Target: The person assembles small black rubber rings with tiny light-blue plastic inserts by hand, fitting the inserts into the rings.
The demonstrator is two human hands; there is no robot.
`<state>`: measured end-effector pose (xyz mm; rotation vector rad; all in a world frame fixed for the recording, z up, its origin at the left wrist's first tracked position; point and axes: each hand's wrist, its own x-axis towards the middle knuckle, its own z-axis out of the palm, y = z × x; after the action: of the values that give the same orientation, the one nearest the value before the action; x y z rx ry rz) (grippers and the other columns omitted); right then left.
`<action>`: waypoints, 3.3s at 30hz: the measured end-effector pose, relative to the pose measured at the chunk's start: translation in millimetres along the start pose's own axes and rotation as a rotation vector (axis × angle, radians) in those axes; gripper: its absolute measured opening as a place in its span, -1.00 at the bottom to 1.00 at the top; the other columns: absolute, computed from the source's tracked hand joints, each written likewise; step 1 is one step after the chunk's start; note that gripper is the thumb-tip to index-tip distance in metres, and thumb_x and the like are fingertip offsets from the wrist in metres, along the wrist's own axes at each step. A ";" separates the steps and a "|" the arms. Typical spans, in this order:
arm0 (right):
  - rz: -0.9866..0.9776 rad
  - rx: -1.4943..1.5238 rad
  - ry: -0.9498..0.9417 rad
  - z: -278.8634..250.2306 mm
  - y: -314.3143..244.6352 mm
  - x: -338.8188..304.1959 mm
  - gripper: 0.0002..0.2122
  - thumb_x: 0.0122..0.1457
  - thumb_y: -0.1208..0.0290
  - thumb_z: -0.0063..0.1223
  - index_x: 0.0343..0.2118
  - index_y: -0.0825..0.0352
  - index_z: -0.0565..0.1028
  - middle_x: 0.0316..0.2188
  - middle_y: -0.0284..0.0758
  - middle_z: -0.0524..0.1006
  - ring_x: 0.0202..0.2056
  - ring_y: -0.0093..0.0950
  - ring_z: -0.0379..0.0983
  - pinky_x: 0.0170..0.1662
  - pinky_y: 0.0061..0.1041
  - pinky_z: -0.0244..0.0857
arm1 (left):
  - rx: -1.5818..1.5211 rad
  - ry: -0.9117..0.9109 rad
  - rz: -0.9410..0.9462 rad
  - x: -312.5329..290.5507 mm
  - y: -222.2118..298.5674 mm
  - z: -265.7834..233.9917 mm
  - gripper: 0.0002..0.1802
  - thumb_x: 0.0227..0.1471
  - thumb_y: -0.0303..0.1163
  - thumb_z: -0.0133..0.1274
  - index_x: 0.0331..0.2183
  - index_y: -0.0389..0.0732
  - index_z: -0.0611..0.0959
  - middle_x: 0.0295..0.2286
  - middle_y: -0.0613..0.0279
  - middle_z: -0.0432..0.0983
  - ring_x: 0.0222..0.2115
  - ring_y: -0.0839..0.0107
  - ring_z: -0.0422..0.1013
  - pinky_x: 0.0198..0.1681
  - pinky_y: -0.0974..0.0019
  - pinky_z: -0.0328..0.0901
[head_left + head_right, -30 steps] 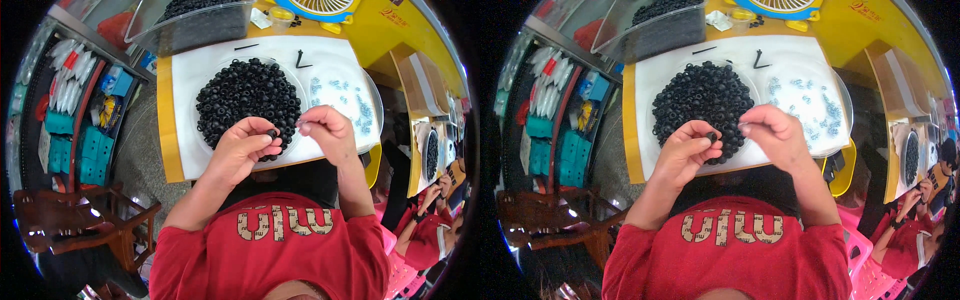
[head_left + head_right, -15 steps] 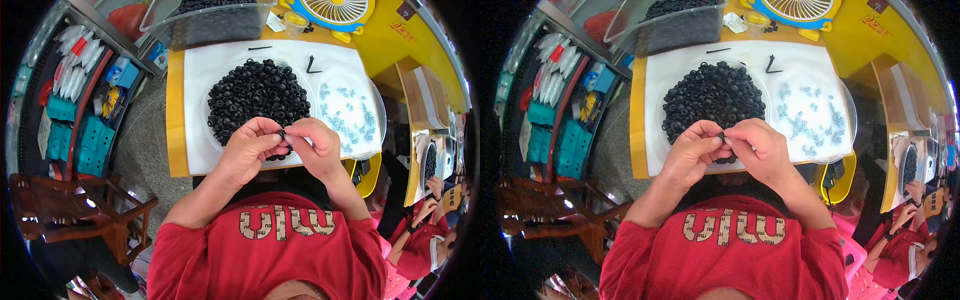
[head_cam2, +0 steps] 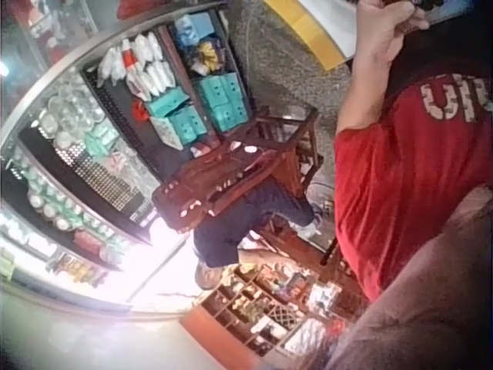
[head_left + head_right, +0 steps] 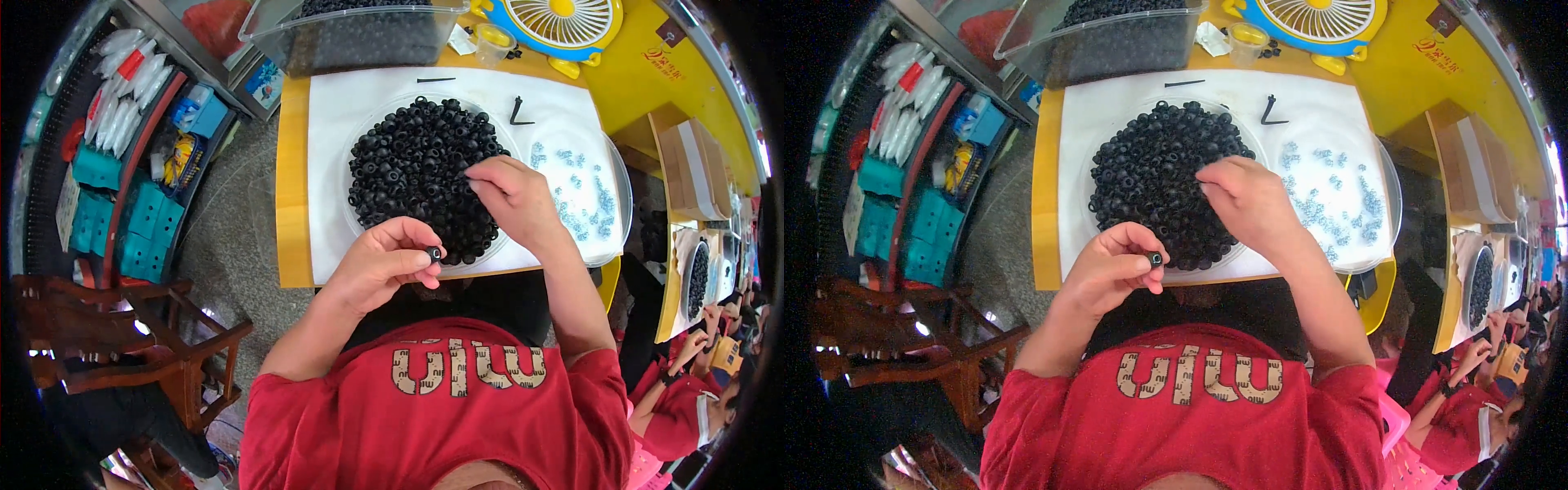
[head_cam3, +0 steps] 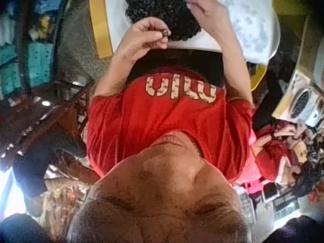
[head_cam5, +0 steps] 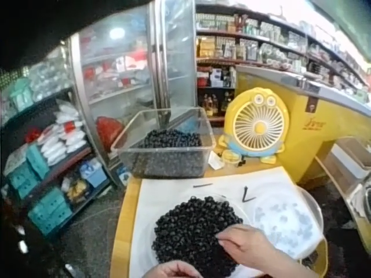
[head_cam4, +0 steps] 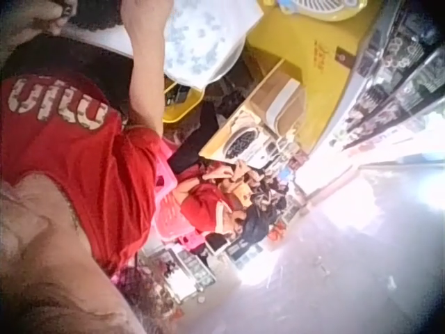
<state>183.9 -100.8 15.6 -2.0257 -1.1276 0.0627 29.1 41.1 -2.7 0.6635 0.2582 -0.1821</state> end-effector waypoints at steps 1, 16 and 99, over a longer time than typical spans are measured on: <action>-0.096 -0.107 -0.026 6.3 1.6 6.0 -0.92 -0.14 0.55 -0.04 -0.51 0.34 0.43 -0.52 -0.28 0.43 -0.42 -0.34 0.38 -0.37 -0.46 0.27 | 0.001 -0.020 0.007 -0.5 0.4 -0.8 -0.83 -0.17 -0.61 -0.05 -0.39 -0.28 0.45 -0.45 0.18 0.41 -0.49 0.46 0.40 -0.41 0.39 0.37; -0.077 -0.415 -0.197 34.8 -6.3 34.1 -0.93 -0.21 0.59 -0.06 -0.57 0.35 0.40 -0.59 -0.28 0.41 -0.50 -0.39 0.35 -0.39 -0.52 0.24 | -0.078 -0.045 0.001 -1.6 -1.3 -4.7 -0.84 -0.15 -0.62 -0.06 -0.39 -0.29 0.44 -0.46 0.20 0.39 -0.51 0.47 0.40 -0.42 0.40 0.37; -0.119 0.094 0.068 -5.2 -18.9 -42.0 -0.69 -0.20 0.51 0.06 -0.29 0.34 0.39 -0.45 -0.27 0.43 -0.43 -0.41 0.38 -0.34 -0.51 0.28 | 0.162 0.269 0.119 23.8 -13.8 33.1 -0.82 -0.08 -0.45 -0.06 -0.37 -0.34 0.45 -0.42 0.16 0.41 -0.44 0.43 0.38 -0.36 0.37 0.35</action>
<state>147.6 -129.5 18.3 -1.8604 -1.1782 -0.0129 54.2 7.7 7.4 0.8630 0.4641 0.0017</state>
